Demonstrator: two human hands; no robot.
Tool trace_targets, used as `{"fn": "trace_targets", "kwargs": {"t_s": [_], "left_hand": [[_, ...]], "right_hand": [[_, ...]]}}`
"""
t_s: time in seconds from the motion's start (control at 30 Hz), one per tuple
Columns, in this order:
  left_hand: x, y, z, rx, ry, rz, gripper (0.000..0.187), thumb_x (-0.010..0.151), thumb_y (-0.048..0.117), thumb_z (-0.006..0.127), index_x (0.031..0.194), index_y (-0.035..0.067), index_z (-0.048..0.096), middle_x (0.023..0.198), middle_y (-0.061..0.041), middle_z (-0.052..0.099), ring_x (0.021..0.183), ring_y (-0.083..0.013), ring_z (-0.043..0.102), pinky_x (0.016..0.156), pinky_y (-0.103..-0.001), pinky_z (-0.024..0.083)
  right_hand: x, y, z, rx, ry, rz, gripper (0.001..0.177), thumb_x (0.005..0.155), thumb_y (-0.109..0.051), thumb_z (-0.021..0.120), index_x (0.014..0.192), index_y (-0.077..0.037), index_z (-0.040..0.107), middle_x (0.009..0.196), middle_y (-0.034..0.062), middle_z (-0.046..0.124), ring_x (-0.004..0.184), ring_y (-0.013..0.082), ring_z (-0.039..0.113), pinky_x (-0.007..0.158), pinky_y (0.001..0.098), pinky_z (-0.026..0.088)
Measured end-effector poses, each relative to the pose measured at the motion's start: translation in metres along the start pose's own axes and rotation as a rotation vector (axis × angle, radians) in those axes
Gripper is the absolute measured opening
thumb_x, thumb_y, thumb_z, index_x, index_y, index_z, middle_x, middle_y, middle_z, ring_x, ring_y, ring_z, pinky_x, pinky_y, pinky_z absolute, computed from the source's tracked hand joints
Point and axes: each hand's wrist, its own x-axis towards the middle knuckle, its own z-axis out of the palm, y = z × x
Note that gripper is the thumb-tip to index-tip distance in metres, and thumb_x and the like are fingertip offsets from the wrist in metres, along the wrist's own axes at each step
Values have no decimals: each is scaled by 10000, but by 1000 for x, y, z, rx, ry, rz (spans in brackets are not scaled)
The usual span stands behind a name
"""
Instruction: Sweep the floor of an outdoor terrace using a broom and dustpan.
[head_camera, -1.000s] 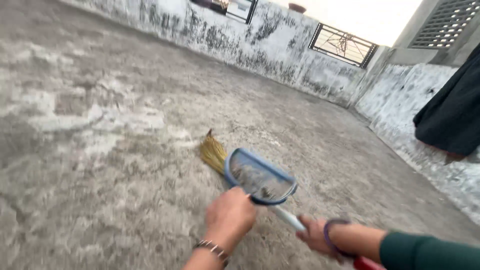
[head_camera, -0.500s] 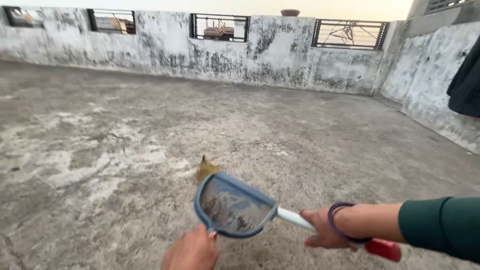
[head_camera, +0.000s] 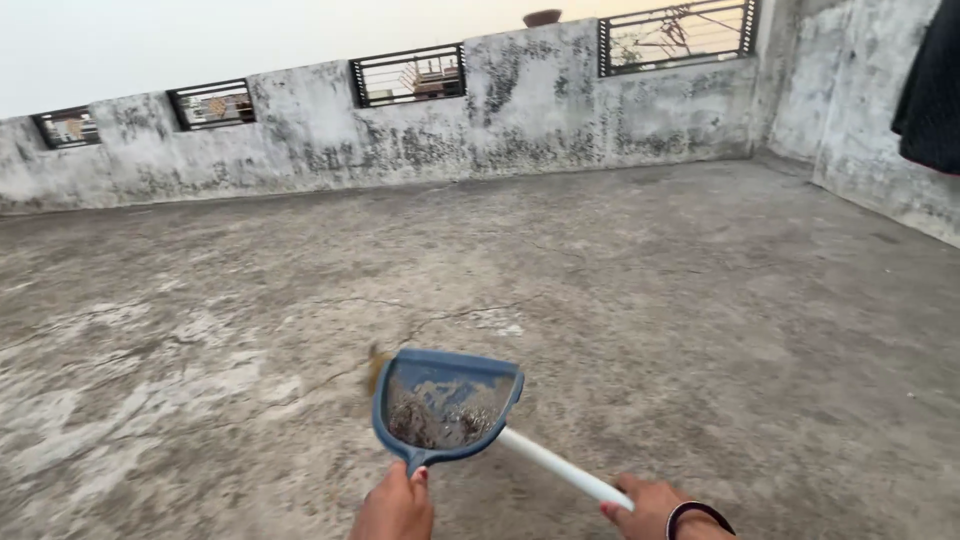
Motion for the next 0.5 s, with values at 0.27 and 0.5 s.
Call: {"fn": "trace_targets", "kwargs": {"t_s": [0.27, 0.5], "left_hand": [[-46, 105, 114, -111, -105, 47, 382, 1013, 436, 481, 1142, 93, 587, 1097, -254, 703, 1093, -445, 661, 948, -575, 493], [-84, 154, 194, -160, -195, 238, 373, 977, 424, 538, 1185, 115, 561, 1065, -236, 708, 1040, -437, 690, 910, -571, 527]], "right_hand": [[252, 434, 134, 307, 478, 653, 915, 767, -757, 717, 1220, 38, 731, 1083, 191, 787, 1034, 325, 770, 925, 440, 624], [163, 582, 41, 640, 496, 901, 658, 914, -468, 762, 1262, 85, 683, 1075, 257, 740, 1025, 395, 769, 883, 527, 594]]}}
